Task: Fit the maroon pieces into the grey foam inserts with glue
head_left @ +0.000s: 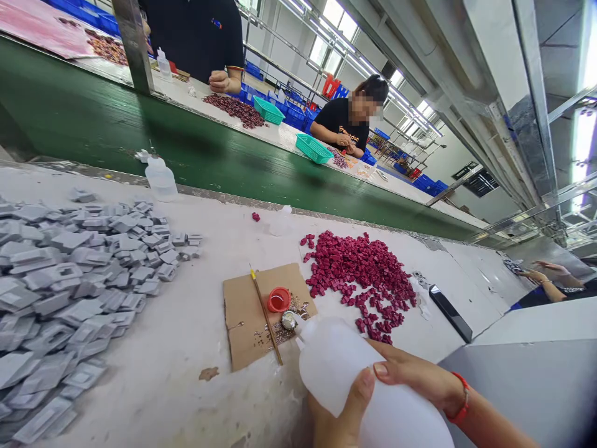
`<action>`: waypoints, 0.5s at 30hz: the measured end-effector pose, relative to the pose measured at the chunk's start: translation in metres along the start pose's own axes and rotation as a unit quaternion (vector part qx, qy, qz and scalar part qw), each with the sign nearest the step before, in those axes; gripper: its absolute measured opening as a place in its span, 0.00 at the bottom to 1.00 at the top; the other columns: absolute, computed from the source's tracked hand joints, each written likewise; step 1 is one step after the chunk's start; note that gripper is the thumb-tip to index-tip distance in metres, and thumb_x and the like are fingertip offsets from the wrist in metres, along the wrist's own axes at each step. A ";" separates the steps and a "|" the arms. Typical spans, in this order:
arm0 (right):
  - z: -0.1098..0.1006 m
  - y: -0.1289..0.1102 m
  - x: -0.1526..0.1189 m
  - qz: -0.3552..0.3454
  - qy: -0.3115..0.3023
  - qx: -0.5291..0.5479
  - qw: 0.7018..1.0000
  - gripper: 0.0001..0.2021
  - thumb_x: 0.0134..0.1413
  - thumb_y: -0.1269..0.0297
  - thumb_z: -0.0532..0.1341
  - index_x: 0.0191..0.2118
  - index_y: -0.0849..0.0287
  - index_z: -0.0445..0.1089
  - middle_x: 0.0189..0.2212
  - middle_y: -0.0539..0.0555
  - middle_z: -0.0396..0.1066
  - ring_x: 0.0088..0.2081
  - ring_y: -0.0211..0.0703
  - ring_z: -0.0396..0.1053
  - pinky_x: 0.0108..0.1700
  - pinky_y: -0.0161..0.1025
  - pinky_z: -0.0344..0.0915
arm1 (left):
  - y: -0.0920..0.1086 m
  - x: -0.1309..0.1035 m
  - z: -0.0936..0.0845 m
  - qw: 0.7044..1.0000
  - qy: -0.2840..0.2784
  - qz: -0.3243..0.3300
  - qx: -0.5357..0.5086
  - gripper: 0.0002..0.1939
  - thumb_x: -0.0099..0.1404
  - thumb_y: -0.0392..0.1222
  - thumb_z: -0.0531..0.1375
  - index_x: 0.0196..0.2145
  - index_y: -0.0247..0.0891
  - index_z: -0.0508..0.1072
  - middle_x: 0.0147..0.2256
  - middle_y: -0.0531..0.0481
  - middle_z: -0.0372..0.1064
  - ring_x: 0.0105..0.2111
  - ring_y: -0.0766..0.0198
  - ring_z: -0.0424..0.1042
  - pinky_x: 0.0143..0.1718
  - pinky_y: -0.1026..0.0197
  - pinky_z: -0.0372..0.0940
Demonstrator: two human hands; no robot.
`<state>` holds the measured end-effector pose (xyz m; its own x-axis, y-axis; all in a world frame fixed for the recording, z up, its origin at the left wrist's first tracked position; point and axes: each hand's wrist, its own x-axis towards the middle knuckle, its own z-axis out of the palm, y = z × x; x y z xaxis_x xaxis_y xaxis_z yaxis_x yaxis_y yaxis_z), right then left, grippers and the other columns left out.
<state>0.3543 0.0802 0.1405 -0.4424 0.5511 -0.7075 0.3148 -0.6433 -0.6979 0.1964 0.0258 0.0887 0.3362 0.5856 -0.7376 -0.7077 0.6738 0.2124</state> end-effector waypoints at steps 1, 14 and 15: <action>-0.001 0.001 0.000 -0.002 0.001 0.003 1.000 0.42 0.50 0.42 0.69 0.65 0.62 0.62 0.49 0.64 0.76 0.47 0.56 0.76 0.51 0.49 0.69 | 0.000 0.001 0.000 1.000 -0.004 0.001 -0.004 0.84 0.20 0.70 0.77 0.67 0.26 0.46 0.54 0.27 0.72 0.54 0.38 0.74 0.51 0.53 0.72; -0.001 -0.003 0.001 0.002 -0.012 0.002 1.000 0.42 0.50 0.42 0.69 0.65 0.62 0.62 0.48 0.63 0.77 0.46 0.52 0.77 0.47 0.41 0.70 | 0.002 -0.003 0.003 0.999 -0.014 -0.014 -0.035 0.81 0.20 0.67 0.78 0.65 0.27 0.48 0.54 0.28 0.72 0.54 0.39 0.74 0.51 0.53 0.73; -0.001 -0.003 0.001 0.003 -0.013 0.004 1.000 0.42 0.50 0.42 0.69 0.65 0.62 0.62 0.48 0.63 0.77 0.46 0.52 0.78 0.47 0.41 0.70 | 0.001 -0.003 0.003 0.999 -0.019 -0.012 -0.038 0.80 0.21 0.67 0.78 0.65 0.29 0.49 0.54 0.29 0.72 0.55 0.39 0.73 0.52 0.53 0.72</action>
<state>0.3537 0.0834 0.1417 -0.4621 0.5338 -0.7082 0.3113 -0.6501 -0.6932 0.1968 0.0264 0.0930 0.3764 0.5875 -0.7164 -0.7440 0.6525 0.1442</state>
